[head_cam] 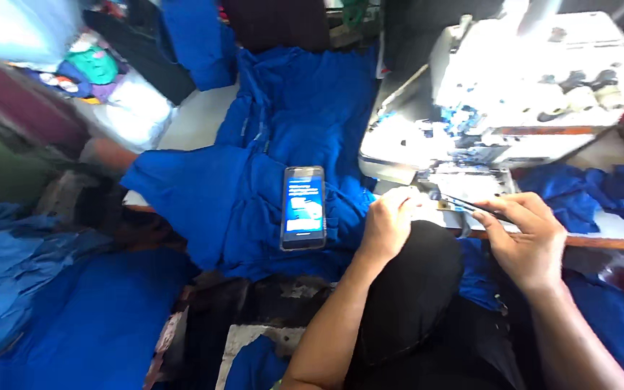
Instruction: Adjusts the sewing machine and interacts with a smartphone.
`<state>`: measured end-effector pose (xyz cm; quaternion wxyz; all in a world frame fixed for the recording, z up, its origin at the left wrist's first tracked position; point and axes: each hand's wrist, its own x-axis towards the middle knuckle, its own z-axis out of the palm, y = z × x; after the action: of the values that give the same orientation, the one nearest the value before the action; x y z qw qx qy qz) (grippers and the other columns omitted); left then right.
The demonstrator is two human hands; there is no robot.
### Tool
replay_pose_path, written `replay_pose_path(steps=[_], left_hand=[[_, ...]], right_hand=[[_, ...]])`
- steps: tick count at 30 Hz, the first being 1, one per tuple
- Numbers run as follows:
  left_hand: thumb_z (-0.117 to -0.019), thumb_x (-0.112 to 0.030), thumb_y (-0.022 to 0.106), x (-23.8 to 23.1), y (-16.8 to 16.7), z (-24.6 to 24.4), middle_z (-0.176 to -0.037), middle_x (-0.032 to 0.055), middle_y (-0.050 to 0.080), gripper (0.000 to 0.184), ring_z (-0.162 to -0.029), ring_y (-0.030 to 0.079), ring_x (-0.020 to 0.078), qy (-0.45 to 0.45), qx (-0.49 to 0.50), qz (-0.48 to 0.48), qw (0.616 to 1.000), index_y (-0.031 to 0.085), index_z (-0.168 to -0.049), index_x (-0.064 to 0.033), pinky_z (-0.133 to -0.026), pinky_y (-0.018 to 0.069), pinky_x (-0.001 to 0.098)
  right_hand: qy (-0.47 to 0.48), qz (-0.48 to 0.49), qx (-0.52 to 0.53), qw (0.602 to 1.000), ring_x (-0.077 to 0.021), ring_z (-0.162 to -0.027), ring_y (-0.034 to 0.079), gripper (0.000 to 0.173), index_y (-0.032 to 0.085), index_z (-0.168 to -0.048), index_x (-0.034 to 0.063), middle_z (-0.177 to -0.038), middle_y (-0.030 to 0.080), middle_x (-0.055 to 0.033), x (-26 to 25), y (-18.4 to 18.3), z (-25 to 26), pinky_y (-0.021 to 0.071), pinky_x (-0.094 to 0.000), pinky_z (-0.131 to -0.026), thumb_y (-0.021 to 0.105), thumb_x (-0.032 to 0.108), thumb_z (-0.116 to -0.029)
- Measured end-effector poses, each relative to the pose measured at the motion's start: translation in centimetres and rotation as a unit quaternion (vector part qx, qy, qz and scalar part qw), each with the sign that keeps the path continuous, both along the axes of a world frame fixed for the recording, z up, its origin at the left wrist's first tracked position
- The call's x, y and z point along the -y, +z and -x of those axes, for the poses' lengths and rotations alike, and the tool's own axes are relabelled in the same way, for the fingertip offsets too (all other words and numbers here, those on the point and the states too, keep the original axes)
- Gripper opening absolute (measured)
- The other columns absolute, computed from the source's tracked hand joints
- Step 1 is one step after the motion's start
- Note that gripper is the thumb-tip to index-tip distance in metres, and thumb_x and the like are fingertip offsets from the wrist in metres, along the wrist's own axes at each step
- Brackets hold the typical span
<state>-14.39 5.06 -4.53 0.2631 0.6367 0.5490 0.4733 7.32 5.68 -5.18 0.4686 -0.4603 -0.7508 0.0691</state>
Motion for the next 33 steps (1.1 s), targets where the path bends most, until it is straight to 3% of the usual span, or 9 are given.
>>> replay_pose_path(steps=[3,9,24,27,30,31,33], left_hand=[[-0.1011,-0.008,0.054,-0.2,-0.6,0.1,-0.076,0.0018,0.067,0.021,-0.068,0.063,0.0047,-0.002,0.027,0.022,0.999,0.072,-0.093,-0.0022,-0.067,0.0548,0.0225],[-0.1030,-0.007,0.050,-0.1,-0.8,0.1,-0.073,-0.0006,0.066,0.023,-0.066,0.063,0.0031,0.005,0.047,0.038,0.998,0.070,-0.092,-0.0026,-0.066,0.0549,0.0211],[-0.1016,-0.008,0.054,0.0,-0.9,0.3,-0.075,0.0001,0.066,0.019,-0.067,0.063,0.0036,-0.005,0.037,0.011,0.999,0.071,-0.092,-0.0031,-0.065,0.0547,0.0208],[-0.1002,-0.007,0.054,0.5,-0.2,0.4,-0.082,0.0052,0.069,0.020,-0.073,0.066,0.0080,-0.006,0.010,0.001,1.000,0.073,-0.096,-0.0007,-0.071,0.0566,0.0248],[-0.0986,-0.007,0.056,2.8,1.5,1.4,-0.089,0.0070,0.068,0.018,-0.080,0.065,0.0119,0.017,-0.039,-0.052,0.998,0.073,-0.101,-0.0014,-0.074,0.0560,0.0279],[-0.0973,-0.008,0.057,3.8,2.2,2.2,-0.092,0.0059,0.067,0.017,-0.085,0.065,0.0121,0.040,-0.050,-0.084,0.994,0.073,-0.101,-0.0032,-0.075,0.0557,0.0278],[-0.0961,-0.013,0.062,5.7,3.5,4.9,-0.107,0.0048,0.068,0.017,-0.106,0.062,0.0157,0.106,-0.073,-0.128,0.983,0.074,-0.107,-0.0085,-0.090,0.0522,0.0332]], right_hand=[[0.013,0.003,-0.008,1.000,-0.0149,-0.093,0.065,0.018,0.079,-0.102,0.0074,-0.097,0.069,-0.0100,-0.1,-0.1,0.4,0.0524,-0.0280,-0.086,0.067,0.020,-0.0952],[0.015,-0.012,0.030,0.999,-0.0208,-0.088,0.064,0.018,0.080,-0.103,0.0099,-0.096,0.071,-0.0093,-0.3,-0.6,1.2,0.0486,-0.0380,-0.079,0.065,0.017,-0.0957],[0.036,-0.039,0.070,0.996,-0.0227,-0.092,0.066,0.018,0.080,-0.101,0.0117,-0.099,0.074,-0.0075,-1.5,0.1,1.5,0.0459,-0.0452,-0.085,0.063,0.016,-0.0978],[0.050,-0.034,0.058,0.996,-0.0234,-0.094,0.067,0.018,0.080,-0.101,0.0111,-0.100,0.074,-0.0097,-1.4,0.3,1.4,0.0474,-0.0450,-0.086,0.063,0.016,-0.0981],[0.065,-0.024,0.036,0.997,-0.0206,-0.092,0.064,0.019,0.080,-0.099,0.0068,-0.096,0.072,-0.0130,-1.1,0.5,1.2,0.0468,-0.0366,-0.086,0.063,0.015,-0.0975],[0.067,-0.022,0.027,0.997,-0.0196,-0.091,0.064,0.019,0.080,-0.099,0.0053,-0.096,0.072,-0.0144,-1.0,0.5,1.1,0.0480,-0.0340,-0.085,0.063,0.015,-0.0974],[0.069,-0.014,0.011,0.997,-0.0168,-0.091,0.064,0.019,0.079,-0.098,0.0036,-0.095,0.071,-0.0152,-0.8,0.3,0.9,0.0482,-0.0295,-0.086,0.064,0.016,-0.0972]])
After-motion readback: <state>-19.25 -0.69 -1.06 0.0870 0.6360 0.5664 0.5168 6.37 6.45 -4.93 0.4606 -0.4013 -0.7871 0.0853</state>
